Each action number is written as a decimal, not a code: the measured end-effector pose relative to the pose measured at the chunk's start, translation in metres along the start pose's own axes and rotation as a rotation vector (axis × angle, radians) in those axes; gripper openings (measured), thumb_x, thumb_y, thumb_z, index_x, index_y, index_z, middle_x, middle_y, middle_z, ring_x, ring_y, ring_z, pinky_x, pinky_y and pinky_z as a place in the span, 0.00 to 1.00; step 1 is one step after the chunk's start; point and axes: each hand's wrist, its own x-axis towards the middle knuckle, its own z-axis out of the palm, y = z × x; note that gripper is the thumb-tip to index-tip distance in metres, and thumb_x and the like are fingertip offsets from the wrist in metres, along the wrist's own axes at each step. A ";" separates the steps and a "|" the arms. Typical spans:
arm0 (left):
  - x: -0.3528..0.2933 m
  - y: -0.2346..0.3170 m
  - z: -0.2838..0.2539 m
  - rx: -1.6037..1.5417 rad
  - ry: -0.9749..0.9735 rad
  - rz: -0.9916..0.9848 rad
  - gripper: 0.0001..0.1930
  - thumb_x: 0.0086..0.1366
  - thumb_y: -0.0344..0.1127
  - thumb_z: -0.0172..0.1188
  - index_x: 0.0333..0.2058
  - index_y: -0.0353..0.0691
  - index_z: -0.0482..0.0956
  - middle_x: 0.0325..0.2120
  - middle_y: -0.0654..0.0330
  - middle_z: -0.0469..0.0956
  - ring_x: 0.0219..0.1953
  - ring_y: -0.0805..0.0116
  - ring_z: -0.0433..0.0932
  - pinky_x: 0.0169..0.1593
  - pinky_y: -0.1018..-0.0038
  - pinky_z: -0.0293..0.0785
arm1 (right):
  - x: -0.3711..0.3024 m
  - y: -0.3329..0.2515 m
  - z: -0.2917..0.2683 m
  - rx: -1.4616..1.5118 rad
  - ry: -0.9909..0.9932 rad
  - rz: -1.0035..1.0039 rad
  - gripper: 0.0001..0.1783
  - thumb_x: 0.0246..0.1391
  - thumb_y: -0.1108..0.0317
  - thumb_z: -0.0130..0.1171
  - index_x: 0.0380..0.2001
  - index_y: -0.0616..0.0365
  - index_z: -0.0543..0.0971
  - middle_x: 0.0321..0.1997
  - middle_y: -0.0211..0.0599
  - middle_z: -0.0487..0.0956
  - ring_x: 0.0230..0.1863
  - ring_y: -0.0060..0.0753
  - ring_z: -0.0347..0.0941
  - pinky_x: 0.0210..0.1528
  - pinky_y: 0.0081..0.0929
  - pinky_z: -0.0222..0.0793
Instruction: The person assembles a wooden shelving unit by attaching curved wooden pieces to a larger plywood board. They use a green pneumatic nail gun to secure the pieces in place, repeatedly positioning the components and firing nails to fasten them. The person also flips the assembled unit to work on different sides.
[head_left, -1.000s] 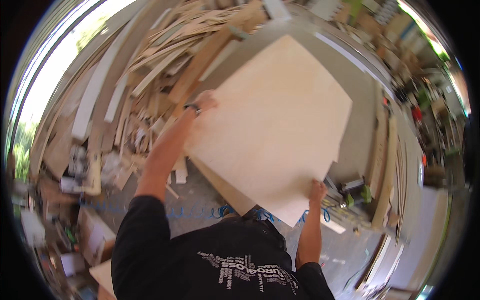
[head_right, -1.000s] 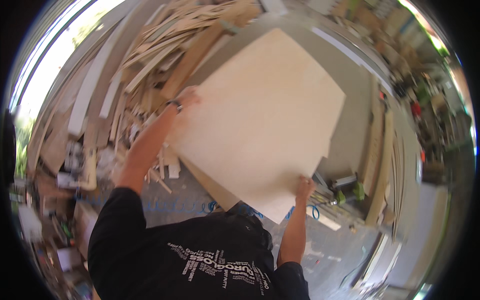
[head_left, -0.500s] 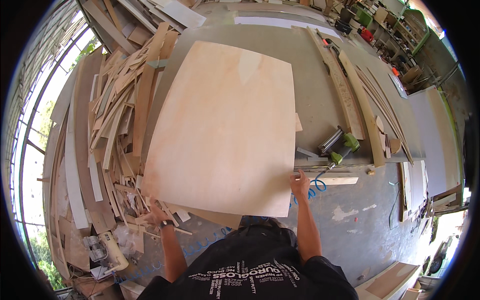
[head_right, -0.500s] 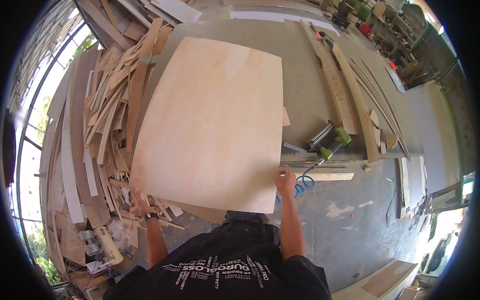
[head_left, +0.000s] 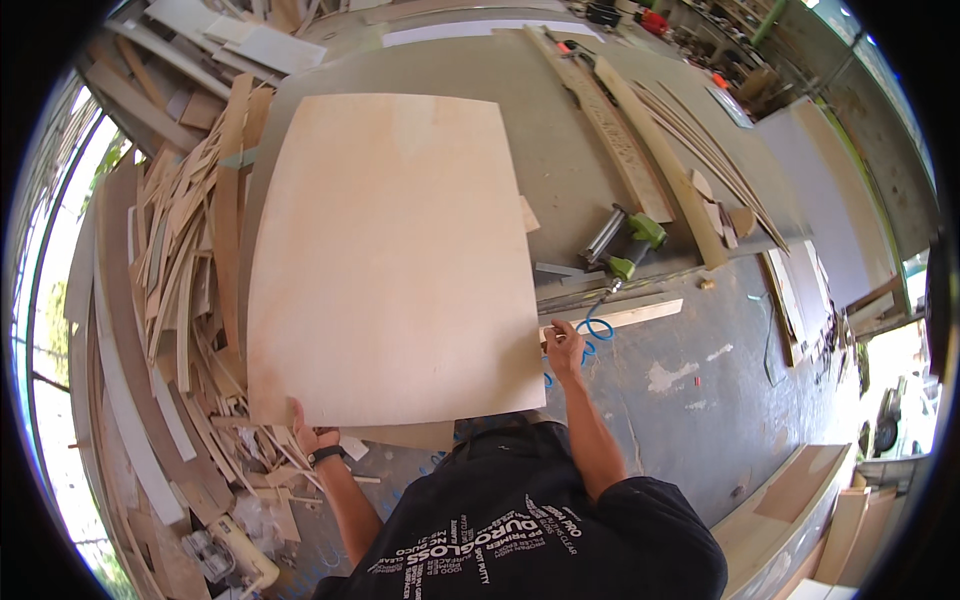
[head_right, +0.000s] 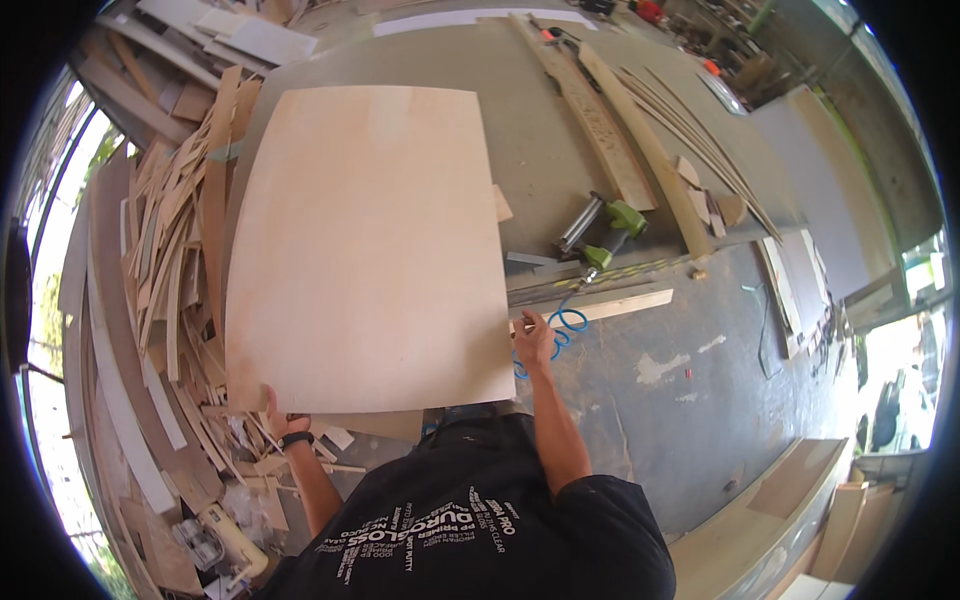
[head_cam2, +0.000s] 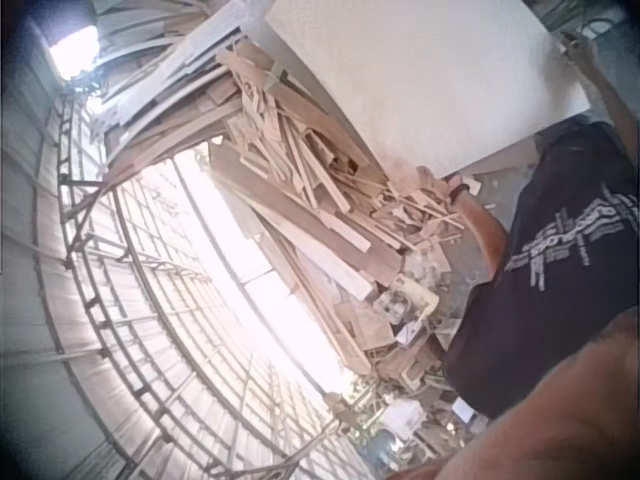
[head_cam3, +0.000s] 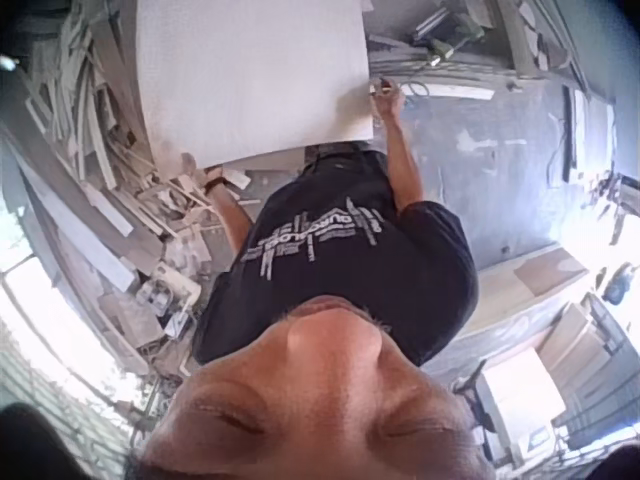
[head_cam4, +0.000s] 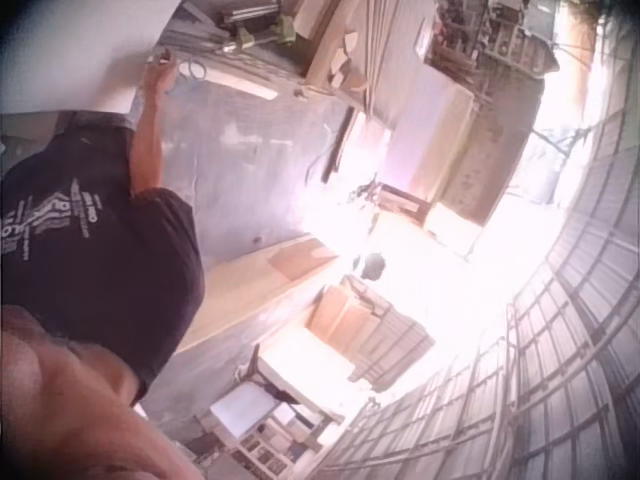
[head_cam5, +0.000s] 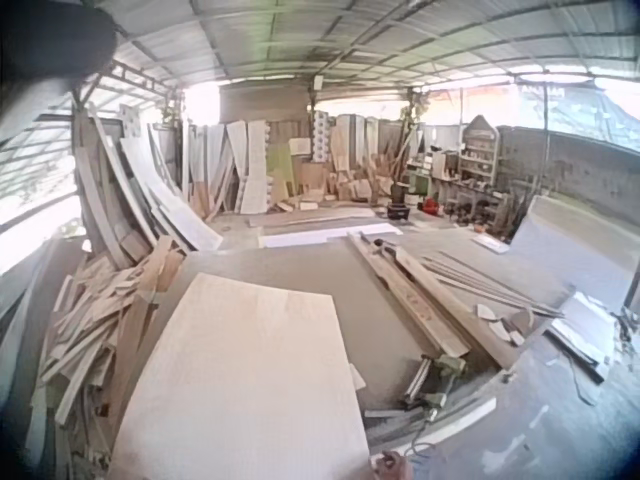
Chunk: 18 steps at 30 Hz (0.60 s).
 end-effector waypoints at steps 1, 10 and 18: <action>0.002 -0.004 0.004 -0.012 0.017 0.002 0.27 0.71 0.51 0.65 0.60 0.39 0.74 0.56 0.55 0.80 0.58 0.54 0.78 0.62 0.52 0.75 | 0.002 0.001 -0.007 0.019 0.015 0.006 0.17 0.59 0.70 0.63 0.49 0.68 0.83 0.34 0.40 0.86 0.26 0.29 0.84 0.28 0.26 0.77; 0.000 -0.028 0.006 0.006 -0.046 0.063 0.29 0.73 0.50 0.62 0.63 0.36 0.72 0.60 0.54 0.77 0.61 0.53 0.75 0.66 0.53 0.72 | 0.000 0.012 -0.060 0.176 0.165 0.047 0.15 0.62 0.71 0.62 0.48 0.70 0.83 0.32 0.38 0.85 0.26 0.26 0.82 0.29 0.24 0.79; -0.004 -0.037 0.021 0.162 0.095 0.160 0.31 0.73 0.51 0.62 0.62 0.30 0.71 0.60 0.50 0.76 0.60 0.53 0.76 0.65 0.54 0.73 | 0.060 0.020 -0.119 -0.185 0.408 0.023 0.18 0.59 0.63 0.65 0.48 0.65 0.84 0.34 0.46 0.86 0.35 0.41 0.84 0.39 0.37 0.79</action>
